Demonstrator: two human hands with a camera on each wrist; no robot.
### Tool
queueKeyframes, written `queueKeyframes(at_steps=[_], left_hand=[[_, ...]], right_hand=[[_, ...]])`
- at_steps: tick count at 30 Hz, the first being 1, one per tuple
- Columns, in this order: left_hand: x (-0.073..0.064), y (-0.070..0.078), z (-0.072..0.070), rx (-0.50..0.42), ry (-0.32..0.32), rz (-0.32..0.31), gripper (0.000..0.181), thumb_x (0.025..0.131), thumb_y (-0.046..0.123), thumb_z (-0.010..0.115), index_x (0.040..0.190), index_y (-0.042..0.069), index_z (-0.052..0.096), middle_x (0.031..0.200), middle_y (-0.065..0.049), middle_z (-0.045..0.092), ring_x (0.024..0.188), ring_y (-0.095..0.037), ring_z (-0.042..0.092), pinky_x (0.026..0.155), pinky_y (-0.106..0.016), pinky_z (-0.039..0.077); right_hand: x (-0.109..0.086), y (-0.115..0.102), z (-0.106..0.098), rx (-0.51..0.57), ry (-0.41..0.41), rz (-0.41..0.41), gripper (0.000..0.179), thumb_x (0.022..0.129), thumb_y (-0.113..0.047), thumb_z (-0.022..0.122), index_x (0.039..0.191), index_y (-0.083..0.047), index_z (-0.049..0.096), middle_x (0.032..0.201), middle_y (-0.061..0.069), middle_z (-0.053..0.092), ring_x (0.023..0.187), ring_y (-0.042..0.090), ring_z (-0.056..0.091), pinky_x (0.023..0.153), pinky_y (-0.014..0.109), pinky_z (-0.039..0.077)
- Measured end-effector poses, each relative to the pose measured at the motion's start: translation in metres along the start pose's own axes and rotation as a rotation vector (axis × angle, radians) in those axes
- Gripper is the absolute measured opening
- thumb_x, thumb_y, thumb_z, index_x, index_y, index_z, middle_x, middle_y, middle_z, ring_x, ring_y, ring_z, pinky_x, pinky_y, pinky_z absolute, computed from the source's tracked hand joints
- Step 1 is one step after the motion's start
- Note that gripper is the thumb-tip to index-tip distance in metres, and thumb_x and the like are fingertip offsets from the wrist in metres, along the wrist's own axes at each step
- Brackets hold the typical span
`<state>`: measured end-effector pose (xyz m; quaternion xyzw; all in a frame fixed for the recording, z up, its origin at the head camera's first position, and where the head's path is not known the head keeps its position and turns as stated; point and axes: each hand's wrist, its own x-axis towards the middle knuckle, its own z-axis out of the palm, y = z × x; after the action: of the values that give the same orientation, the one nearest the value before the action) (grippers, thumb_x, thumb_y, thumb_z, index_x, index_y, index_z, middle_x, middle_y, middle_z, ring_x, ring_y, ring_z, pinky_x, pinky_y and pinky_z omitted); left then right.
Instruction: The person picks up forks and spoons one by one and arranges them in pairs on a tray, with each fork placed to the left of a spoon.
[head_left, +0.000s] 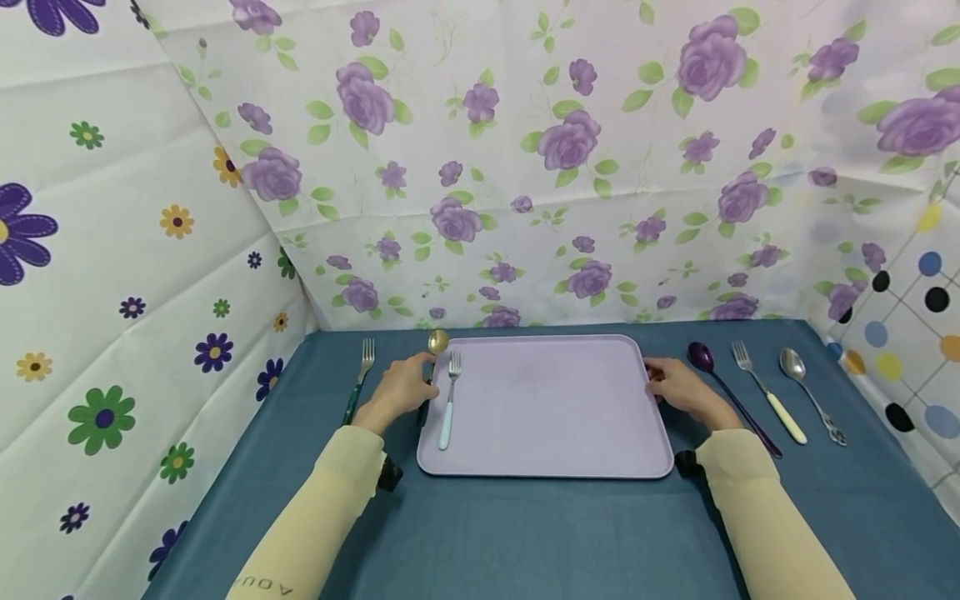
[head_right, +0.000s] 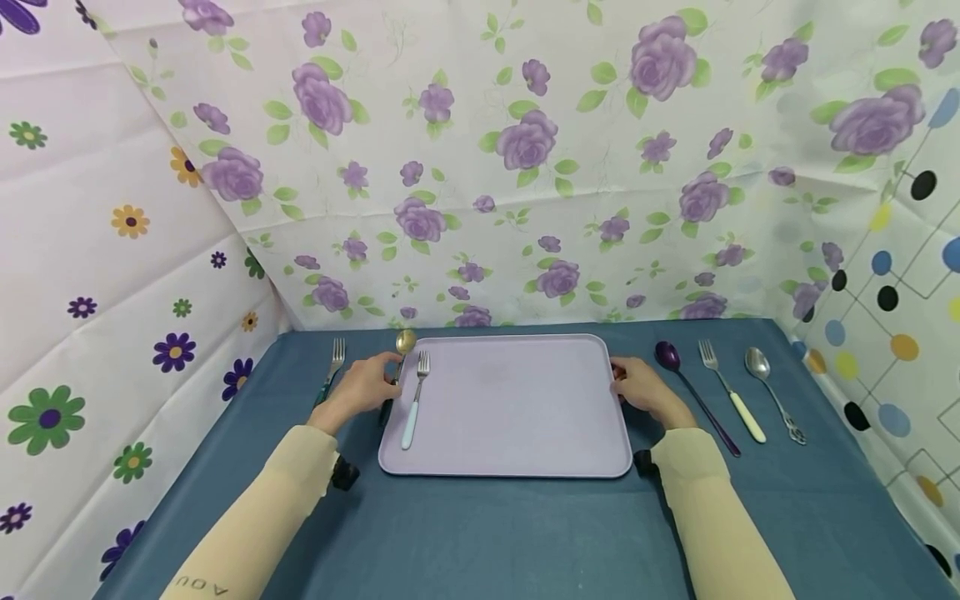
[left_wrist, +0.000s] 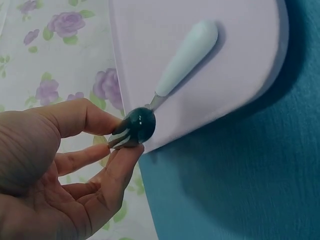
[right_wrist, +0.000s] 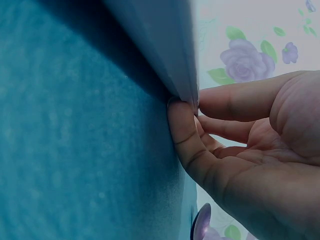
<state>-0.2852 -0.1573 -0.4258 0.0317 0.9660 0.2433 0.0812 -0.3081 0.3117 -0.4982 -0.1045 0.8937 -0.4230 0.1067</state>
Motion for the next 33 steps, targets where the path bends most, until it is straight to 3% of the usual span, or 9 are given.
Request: queueKeyframes(at_steps=[11, 22, 33], left_hand=[[0.001, 0.008, 0.004, 0.012, 0.006, 0.009, 0.059, 0.092, 0.011, 0.075, 0.148, 0.008, 0.055, 0.076, -0.007, 0.062, 0.062, -0.020, 0.054, 0.055, -0.032, 0.040], [-0.001, 0.013, 0.011, -0.023, 0.005, 0.037, 0.059, 0.091, 0.009, 0.077, 0.146, 0.005, 0.057, 0.088, -0.008, 0.069, 0.069, -0.020, 0.064, 0.061, -0.034, 0.052], [0.001, 0.019, 0.017, -0.026, -0.005, 0.054, 0.059, 0.091, 0.011, 0.077, 0.146, 0.004, 0.057, 0.091, -0.009, 0.072, 0.070, -0.019, 0.066, 0.062, -0.034, 0.053]], right_hand=[[0.000, -0.002, 0.001, 0.011, 0.000, 0.007, 0.057, 0.095, 0.008, 0.053, 0.147, 0.023, 0.036, 0.109, 0.027, 0.060, 0.094, 0.032, 0.059, 0.077, 0.037, 0.057], [-0.002, -0.003, 0.002, -0.008, -0.004, 0.020, 0.056, 0.098, 0.005, 0.054, 0.149, 0.022, 0.037, 0.117, 0.031, 0.061, 0.097, 0.034, 0.060, 0.083, 0.044, 0.059], [-0.002, -0.004, 0.002, -0.009, 0.002, 0.008, 0.055, 0.097, 0.005, 0.054, 0.147, 0.022, 0.038, 0.116, 0.031, 0.061, 0.097, 0.034, 0.060, 0.082, 0.043, 0.059]])
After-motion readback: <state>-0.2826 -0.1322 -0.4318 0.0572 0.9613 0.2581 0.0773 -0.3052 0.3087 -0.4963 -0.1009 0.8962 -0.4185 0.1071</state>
